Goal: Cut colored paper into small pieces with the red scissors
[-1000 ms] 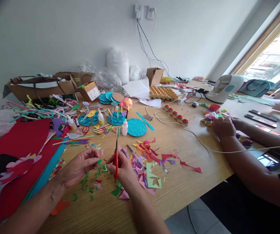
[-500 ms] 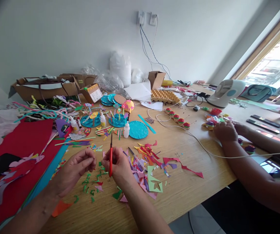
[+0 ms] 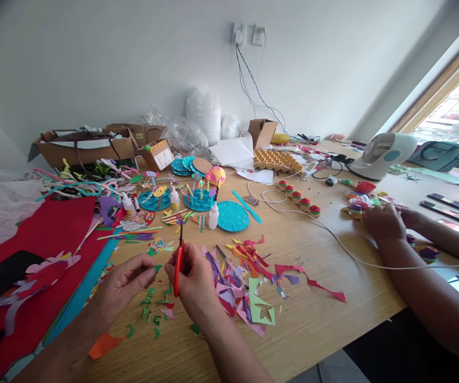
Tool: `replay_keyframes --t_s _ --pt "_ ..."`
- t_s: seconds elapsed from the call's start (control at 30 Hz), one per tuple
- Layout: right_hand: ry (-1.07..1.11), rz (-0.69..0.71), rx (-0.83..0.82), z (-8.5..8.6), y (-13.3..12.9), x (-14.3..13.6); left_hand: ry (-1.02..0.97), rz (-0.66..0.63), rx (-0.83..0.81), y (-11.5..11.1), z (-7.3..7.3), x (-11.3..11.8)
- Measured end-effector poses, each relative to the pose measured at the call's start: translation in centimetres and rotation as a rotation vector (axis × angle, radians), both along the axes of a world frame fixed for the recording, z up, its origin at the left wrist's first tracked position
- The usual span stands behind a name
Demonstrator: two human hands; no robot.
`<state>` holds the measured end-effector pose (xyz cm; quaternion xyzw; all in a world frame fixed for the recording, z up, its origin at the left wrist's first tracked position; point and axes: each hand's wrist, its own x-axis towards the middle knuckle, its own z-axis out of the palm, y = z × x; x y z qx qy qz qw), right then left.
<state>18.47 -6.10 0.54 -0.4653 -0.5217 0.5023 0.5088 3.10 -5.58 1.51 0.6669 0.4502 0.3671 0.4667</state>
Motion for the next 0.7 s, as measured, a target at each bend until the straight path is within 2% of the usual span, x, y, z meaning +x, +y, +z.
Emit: replay_keyframes --t_s 0.17,0.27,0.47,0.7 --pt "-0.183 0.161 0.006 0.5 -1.7 0.6 -0.271 0.054 -0.146 -0.1 -0.5 -0.8" --pt "-0.334 0.188 0.006 0.5 -2.7 0.5 -0.385 0.046 -0.191 -0.2 -0.3 -0.7" --pt "-0.489 0.189 0.039 -0.3 -3.1 0.1 -0.447 0.051 -0.233 -0.4 0.5 -0.3" --pt "-0.522 0.183 0.099 -0.3 -2.9 0.0 -0.427 0.028 -0.252 -0.7 0.3 -0.2"
